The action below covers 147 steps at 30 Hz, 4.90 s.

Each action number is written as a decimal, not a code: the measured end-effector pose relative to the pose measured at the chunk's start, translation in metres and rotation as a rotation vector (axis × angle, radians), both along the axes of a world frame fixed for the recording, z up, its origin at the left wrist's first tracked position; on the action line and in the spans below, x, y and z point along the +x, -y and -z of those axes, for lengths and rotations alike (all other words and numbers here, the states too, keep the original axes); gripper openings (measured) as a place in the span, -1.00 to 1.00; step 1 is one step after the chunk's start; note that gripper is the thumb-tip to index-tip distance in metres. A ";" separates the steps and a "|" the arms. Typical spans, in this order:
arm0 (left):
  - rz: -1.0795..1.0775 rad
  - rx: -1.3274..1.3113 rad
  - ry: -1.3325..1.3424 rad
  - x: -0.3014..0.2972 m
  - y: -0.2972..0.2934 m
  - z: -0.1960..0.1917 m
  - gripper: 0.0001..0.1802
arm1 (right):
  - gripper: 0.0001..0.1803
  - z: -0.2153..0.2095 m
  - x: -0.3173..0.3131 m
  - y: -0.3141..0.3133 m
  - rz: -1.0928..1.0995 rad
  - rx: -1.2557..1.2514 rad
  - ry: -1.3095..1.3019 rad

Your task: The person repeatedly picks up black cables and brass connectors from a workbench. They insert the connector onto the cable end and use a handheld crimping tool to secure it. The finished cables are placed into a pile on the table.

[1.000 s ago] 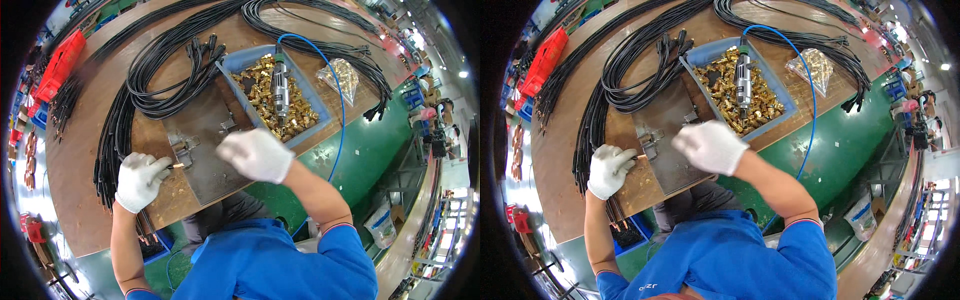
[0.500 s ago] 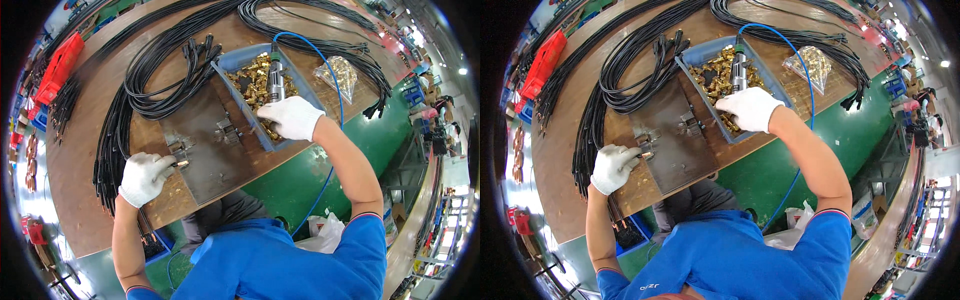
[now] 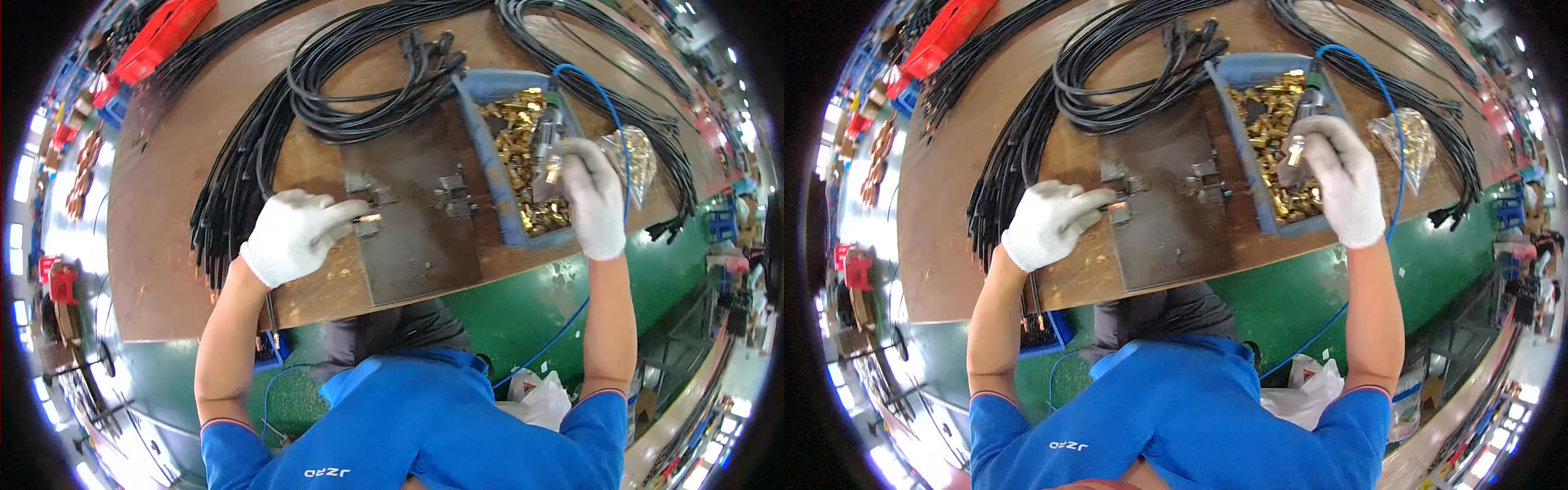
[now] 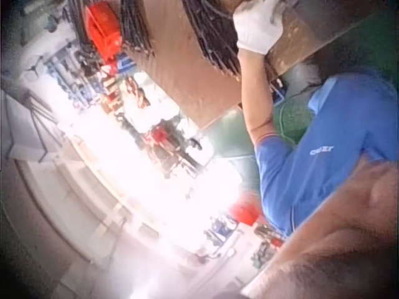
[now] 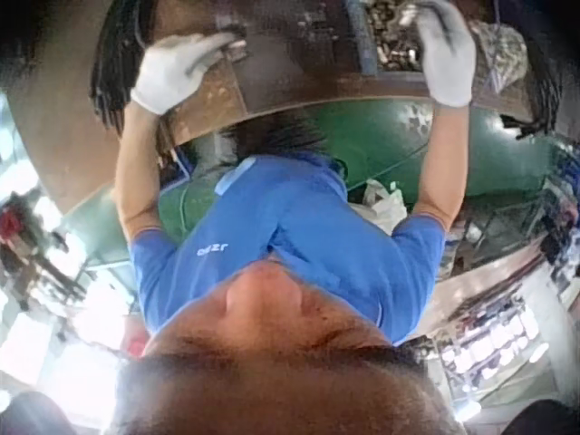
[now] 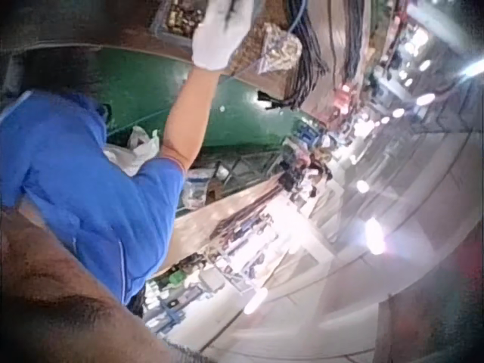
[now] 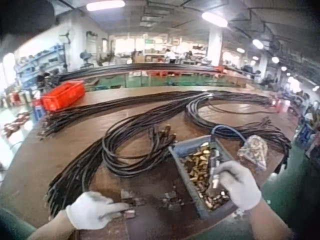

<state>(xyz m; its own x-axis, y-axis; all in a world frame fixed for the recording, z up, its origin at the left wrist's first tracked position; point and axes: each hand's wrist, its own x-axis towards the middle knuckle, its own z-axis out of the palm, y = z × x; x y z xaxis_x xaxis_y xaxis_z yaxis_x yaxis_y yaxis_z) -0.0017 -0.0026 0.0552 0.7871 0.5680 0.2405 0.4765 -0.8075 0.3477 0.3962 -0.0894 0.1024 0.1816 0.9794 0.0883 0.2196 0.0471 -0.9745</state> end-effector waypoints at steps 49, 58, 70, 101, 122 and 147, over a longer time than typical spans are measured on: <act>-0.084 0.101 0.075 0.001 0.003 0.007 -0.47 | -0.72 0.082 -0.144 -0.033 -0.288 -0.345 -0.682; -0.114 0.058 0.045 -0.005 0.005 0.021 -0.72 | -0.78 0.082 -0.157 -0.039 -0.338 -0.291 -0.096; -0.201 0.090 0.025 -0.005 0.003 0.032 -0.77 | -0.81 0.091 -0.172 -0.054 -0.237 0.152 0.422; -0.257 0.072 0.052 -0.003 -0.005 0.062 -0.82 | -0.81 0.087 -0.178 -0.071 -0.289 0.010 0.467; -0.263 0.129 0.071 -0.003 -0.006 0.061 -0.85 | -0.09 0.056 0.036 -0.065 0.415 -0.208 0.894; -0.251 0.126 0.008 -0.001 -0.007 0.054 -0.81 | -0.69 0.051 -0.187 -0.109 -0.311 0.306 -0.748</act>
